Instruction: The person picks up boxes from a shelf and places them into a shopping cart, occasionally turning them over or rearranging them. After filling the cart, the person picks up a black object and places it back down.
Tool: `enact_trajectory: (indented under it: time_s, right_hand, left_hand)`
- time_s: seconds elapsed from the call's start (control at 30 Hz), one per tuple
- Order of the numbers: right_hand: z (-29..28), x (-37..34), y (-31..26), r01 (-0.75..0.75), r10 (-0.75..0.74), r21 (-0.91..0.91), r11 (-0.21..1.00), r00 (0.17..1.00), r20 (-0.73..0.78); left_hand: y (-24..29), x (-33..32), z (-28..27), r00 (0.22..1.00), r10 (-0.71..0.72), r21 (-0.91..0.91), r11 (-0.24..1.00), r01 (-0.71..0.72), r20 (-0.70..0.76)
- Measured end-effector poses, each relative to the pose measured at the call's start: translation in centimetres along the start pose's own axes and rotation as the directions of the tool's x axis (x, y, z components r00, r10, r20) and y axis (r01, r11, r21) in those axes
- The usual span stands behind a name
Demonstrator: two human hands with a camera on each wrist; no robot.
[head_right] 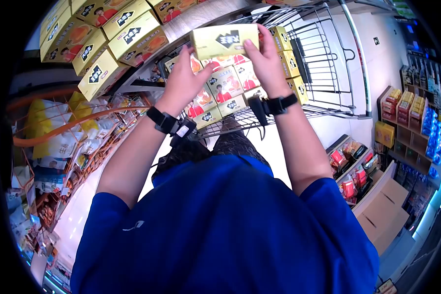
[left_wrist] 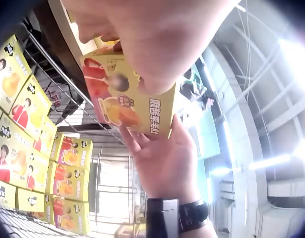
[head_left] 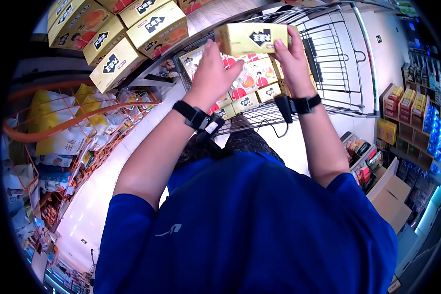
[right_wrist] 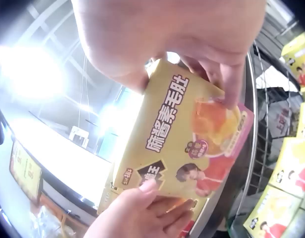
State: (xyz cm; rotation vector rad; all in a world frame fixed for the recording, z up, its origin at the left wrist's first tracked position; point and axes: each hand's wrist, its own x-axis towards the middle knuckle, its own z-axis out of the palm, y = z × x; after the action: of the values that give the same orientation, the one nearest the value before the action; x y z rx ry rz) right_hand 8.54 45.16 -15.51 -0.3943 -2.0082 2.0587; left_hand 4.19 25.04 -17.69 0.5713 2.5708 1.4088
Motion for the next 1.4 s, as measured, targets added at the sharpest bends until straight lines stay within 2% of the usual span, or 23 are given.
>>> enact_trajectory:
  time_s: [0.07,0.17,0.23,0.3,0.33,0.37,0.43,0.5,0.57,0.6,0.7,0.73,0.83,0.9,0.97,1.0,1.1,1.13,1.23,1.27,1.3,1.37,1.4]
  right_hand:
    - [-2.4,-2.9,-1.0,-0.138,0.138,-0.08,0.987,0.99,-0.015]
    - [-4.7,-7.0,-2.2,-0.346,0.339,-0.214,0.914,0.938,-0.069]
    - [-7.0,-8.9,0.2,-0.404,0.402,-0.202,0.892,0.914,-0.053]
    - [-8.5,-10.2,1.6,-0.449,0.455,-0.208,0.869,0.89,-0.023]
    - [-9.3,-10.5,3.0,-0.407,0.42,-0.242,0.881,0.908,0.001]
    - [-10.3,-10.7,4.2,-0.444,0.465,-0.273,0.854,0.885,0.017]
    - [-11.1,-10.5,4.8,-0.385,0.454,-0.376,0.843,0.883,0.115]
    - [-13.2,-9.7,6.4,-0.448,0.582,-0.53,0.72,0.806,0.11]
    - [-14.7,-8.3,7.1,-0.342,0.655,-0.791,0.507,0.75,0.096]
    - [-15.2,-8.1,7.6,-0.177,0.558,-0.853,0.491,0.815,0.152]
    - [-17.4,-6.0,8.9,-0.24,0.681,-0.879,0.412,0.722,0.121]
    - [-18.3,-5.3,10.2,-0.195,0.663,-0.883,0.427,0.731,0.159]
    - [-20.1,-2.5,11.5,-0.153,0.805,-0.923,0.353,0.553,0.216]
    - [-20.7,-1.3,12.1,-0.145,0.845,-0.938,0.314,0.493,0.206]
    - [-21.4,-0.2,13.1,-0.115,0.908,-0.957,0.265,0.363,0.208]
    - [-22.5,-0.6,15.8,-0.029,0.898,-0.959,0.283,0.36,0.254]
    - [-23.2,-1.1,17.1,0.014,0.881,-0.945,0.325,0.359,0.308]
    - [-23.3,-0.8,17.0,0.076,0.889,-0.941,0.331,0.308,0.338]
    - [-23.5,-0.3,16.3,0.045,0.884,-0.919,0.391,0.262,0.388]
    - [-23.6,-0.2,16.3,0.045,0.884,-0.919,0.392,0.259,0.39]
    - [-23.7,-0.2,16.3,0.02,0.864,-0.908,0.418,0.3,0.404]
    - [-24.2,-0.3,16.5,-0.031,0.822,-0.883,0.468,0.382,0.422]
    - [-23.6,0.3,15.5,-0.057,0.861,-0.91,0.41,0.352,0.366]
  left_hand:
    - [3.1,-1.9,-1.0,0.967,-0.092,-0.095,0.989,0.117,0.238]
    - [2.6,-4.3,1.7,0.895,-0.135,-0.146,0.966,0.215,0.424]
    - [1.4,-5.9,4.3,0.833,-0.124,-0.336,0.875,0.348,0.539]
    - [-0.7,-7.2,7.8,0.794,-0.103,-0.414,0.809,0.417,0.599]
    - [-1.1,-7.1,8.9,0.735,-0.137,-0.407,0.758,0.509,0.664]
    - [-1.6,-7.0,9.8,0.742,-0.14,-0.417,0.752,0.51,0.655]
    - [-1.1,-6.8,10.6,0.532,-0.293,-0.252,0.639,0.727,0.794]
    - [-2.3,-7.2,13.3,0.586,-0.289,-0.308,0.633,0.71,0.757]
    - [-3.9,-7.3,16.6,0.638,-0.261,-0.279,0.735,0.618,0.725]
    - [-3.9,-7.2,17.9,0.641,-0.289,-0.286,0.714,0.639,0.711]
    - [-3.6,-6.5,21.1,0.62,-0.348,-0.266,0.68,0.683,0.703]
    - [-3.4,-6.1,21.9,0.614,-0.361,-0.262,0.671,0.694,0.701]
    - [-2.7,-5.1,24.0,0.434,-0.482,-0.047,0.626,0.779,0.761]
    - [-2.1,-5.0,25.3,0.381,-0.506,-0.007,0.594,0.805,0.774]
    - [-0.5,-4.3,25.6,0.388,-0.549,0.121,0.676,0.727,0.74]
    - [-1.3,-5.0,26.7,0.423,-0.528,0.075,0.685,0.725,0.736]
    - [-1.2,-5.1,27.7,0.449,-0.474,0.036,0.717,0.696,0.757]
    - [-1.4,-5.0,28.1,0.45,-0.472,0.065,0.742,0.667,0.758]
    - [-0.5,-4.4,28.2,0.41,-0.554,0.15,0.708,0.69,0.724]
    - [-1.1,-5.3,28.8,0.536,-0.501,0.13,0.801,0.584,0.68]
    - [-1.2,-5.6,28.8,0.534,-0.503,0.132,0.8,0.586,0.68]
    - [-1.3,-6.4,29.1,0.651,-0.463,0.068,0.841,0.536,0.601]
    - [-0.7,-6.3,28.8,0.671,-0.481,0.095,0.845,0.526,0.564]
